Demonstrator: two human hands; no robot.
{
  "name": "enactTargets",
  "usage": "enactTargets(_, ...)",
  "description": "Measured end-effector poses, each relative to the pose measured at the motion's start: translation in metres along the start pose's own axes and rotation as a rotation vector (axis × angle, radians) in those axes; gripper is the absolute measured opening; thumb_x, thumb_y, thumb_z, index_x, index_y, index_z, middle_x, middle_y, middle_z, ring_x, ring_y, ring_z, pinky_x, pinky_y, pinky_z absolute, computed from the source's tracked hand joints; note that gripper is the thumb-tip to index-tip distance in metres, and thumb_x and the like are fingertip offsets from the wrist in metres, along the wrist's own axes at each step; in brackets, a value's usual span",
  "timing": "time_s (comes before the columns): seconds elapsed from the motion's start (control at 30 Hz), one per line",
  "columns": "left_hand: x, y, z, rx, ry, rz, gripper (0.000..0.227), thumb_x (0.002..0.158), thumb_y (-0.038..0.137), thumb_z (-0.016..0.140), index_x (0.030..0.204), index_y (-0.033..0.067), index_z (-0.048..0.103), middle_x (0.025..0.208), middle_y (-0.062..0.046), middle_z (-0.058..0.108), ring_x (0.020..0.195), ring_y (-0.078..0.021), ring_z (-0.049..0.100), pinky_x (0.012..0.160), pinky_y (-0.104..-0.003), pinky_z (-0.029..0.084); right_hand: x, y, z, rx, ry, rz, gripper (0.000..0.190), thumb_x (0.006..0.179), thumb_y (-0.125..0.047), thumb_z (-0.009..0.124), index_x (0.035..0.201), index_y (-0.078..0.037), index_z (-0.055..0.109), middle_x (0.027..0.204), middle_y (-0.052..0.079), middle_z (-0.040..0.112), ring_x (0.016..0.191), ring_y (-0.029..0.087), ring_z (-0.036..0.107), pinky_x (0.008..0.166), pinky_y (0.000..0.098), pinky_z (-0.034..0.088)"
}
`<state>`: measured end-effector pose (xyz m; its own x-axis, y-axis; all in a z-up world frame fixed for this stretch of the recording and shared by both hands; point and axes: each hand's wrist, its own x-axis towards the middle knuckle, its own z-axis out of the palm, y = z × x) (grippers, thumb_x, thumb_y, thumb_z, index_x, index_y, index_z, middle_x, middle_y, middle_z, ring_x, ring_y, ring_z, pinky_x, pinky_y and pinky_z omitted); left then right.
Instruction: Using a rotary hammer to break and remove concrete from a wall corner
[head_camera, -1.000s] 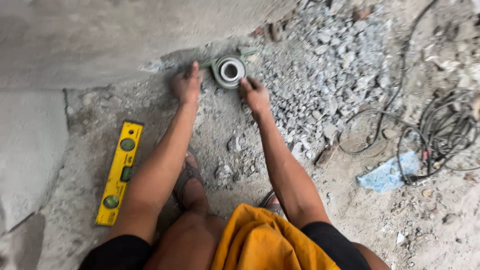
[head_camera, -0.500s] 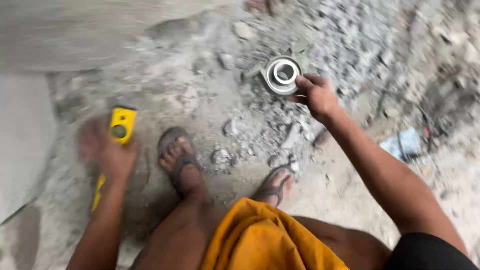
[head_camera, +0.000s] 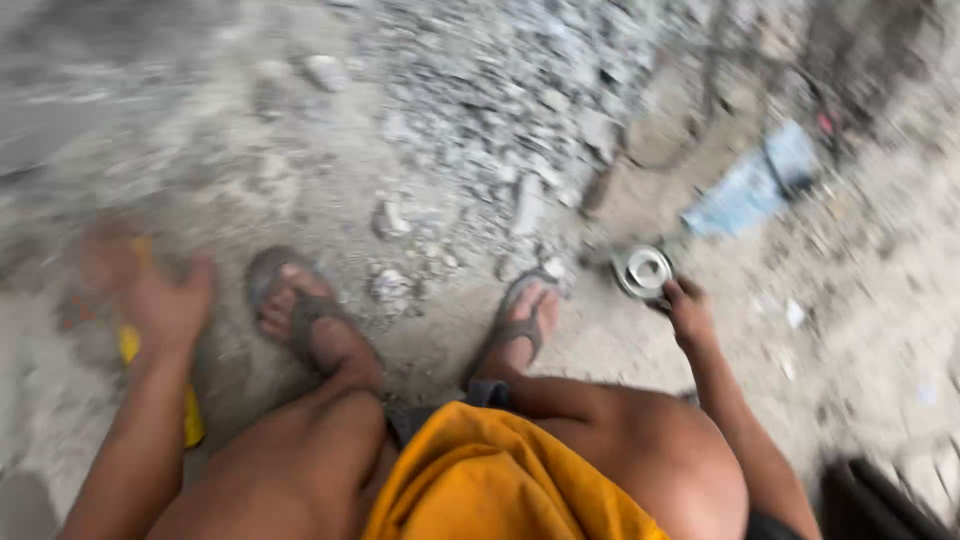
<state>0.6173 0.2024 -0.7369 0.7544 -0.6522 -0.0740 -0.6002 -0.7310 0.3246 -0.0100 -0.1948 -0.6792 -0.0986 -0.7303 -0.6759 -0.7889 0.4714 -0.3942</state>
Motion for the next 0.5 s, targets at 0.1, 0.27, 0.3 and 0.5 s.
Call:
enactTargets(0.1, 0.065, 0.068, 0.011, -0.126, -0.161, 0.27, 0.089, 0.095, 0.043, 0.07, 0.159, -0.006, 0.032, 0.161, -0.037, 0.026, 0.149, -0.0527, 0.026, 0.121, -0.06, 0.023, 0.037, 0.067, 0.018, 0.317, 0.011, 0.159, 0.012, 0.098, -0.012, 0.056, 0.093, -0.003, 0.062, 0.088, 0.011, 0.062, 0.087, 0.019, 0.063, 0.081, 0.0351, 0.062)
enactTargets(0.27, 0.142, 0.162, 0.09, -0.066, -0.293, -0.097, 0.11, 0.101, 0.072, 0.062, 0.166, 0.0075, 0.001, 0.166, -0.023, -0.018, 0.155, -0.0432, -0.013, 0.128, -0.058, 0.001, 0.013, 0.035, 0.015, -0.142, 0.019, -0.112, 0.028, 0.092, -0.019, 0.064, 0.114, -0.002, 0.06, 0.113, 0.014, 0.051, 0.098, 0.025, 0.058, 0.086, 0.0388, 0.052)
enactTargets(0.3, 0.141, 0.19, 0.126, -0.142, -0.23, -0.082, 0.106, 0.101, 0.075, 0.056, 0.169, 0.0064, 0.013, 0.164, -0.025, -0.02, 0.154, -0.0455, -0.016, 0.127, -0.059, -0.002, -0.004, 0.046, -0.002, -0.287, 0.05, -0.249, 0.054, 0.092, -0.025, 0.07, 0.14, -0.001, 0.061, 0.143, 0.016, 0.049, 0.111, 0.031, 0.065, 0.097, 0.0415, 0.055)
enactTargets(0.5, 0.127, 0.275, 0.101, -0.919, -0.292, 0.303, 0.062, 0.108, 0.027, 0.067, 0.159, 0.0039, 0.04, 0.164, -0.021, 0.034, 0.152, -0.0325, 0.028, 0.127, -0.044, 0.02, -0.1, 0.032, 0.006, 0.107, 0.009, -0.213, 0.046, 0.088, -0.001, 0.07, 0.133, 0.008, 0.062, 0.128, 0.038, 0.058, 0.107, 0.055, 0.066, 0.092, 0.0582, 0.056)
